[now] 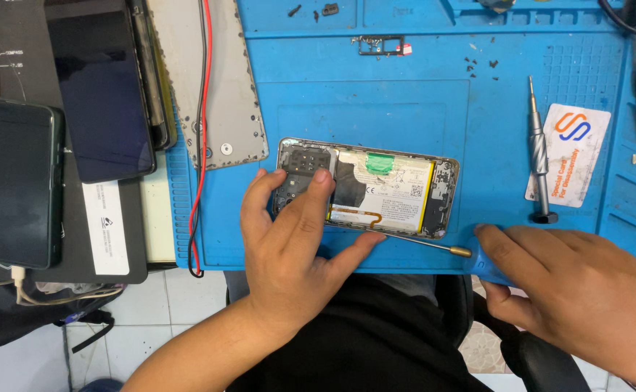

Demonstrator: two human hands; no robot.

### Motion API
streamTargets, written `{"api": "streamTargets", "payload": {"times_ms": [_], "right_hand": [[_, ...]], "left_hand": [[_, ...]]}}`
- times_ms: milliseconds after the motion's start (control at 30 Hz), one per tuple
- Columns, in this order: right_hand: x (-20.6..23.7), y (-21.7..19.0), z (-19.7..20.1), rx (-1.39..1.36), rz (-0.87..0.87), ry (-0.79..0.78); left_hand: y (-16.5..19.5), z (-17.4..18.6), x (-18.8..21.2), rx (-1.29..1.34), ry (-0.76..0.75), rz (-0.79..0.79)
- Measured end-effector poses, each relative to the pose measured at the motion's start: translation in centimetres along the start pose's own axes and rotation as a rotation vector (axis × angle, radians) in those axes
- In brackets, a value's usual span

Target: The person uses a blue electric screwdriver to remove screws from the internal frame of a disassembled smartphone. They place removed screws on the blue work mat and continue unscrewing multiple locations around the phone's battery and camera area.

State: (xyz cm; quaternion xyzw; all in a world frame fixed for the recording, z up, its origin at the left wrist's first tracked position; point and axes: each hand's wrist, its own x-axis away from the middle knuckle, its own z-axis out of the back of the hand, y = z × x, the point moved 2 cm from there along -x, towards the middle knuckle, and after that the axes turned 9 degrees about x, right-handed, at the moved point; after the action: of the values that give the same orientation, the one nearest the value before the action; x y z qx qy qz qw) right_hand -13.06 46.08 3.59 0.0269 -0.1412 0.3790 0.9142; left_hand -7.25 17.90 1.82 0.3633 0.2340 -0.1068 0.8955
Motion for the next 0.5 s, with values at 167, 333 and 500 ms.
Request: {"api": "streamTargets", "payload": {"times_ms": [167, 333, 500], "right_hand": [[-0.05, -0.38, 0.02, 0.003, -0.011, 0.046], [-0.23, -0.38, 0.04, -0.007, -0.005, -0.005], [-0.29, -0.89, 0.28, 0.002, 0.0, 0.074]], "left_hand": [[-0.4, 0.38, 0.15, 0.001, 0.01, -0.002], [-0.5, 0.5, 0.18, 0.001, 0.006, 0.002], [-0.74, 0.53, 0.19, -0.005, 0.02, 0.002]]}}
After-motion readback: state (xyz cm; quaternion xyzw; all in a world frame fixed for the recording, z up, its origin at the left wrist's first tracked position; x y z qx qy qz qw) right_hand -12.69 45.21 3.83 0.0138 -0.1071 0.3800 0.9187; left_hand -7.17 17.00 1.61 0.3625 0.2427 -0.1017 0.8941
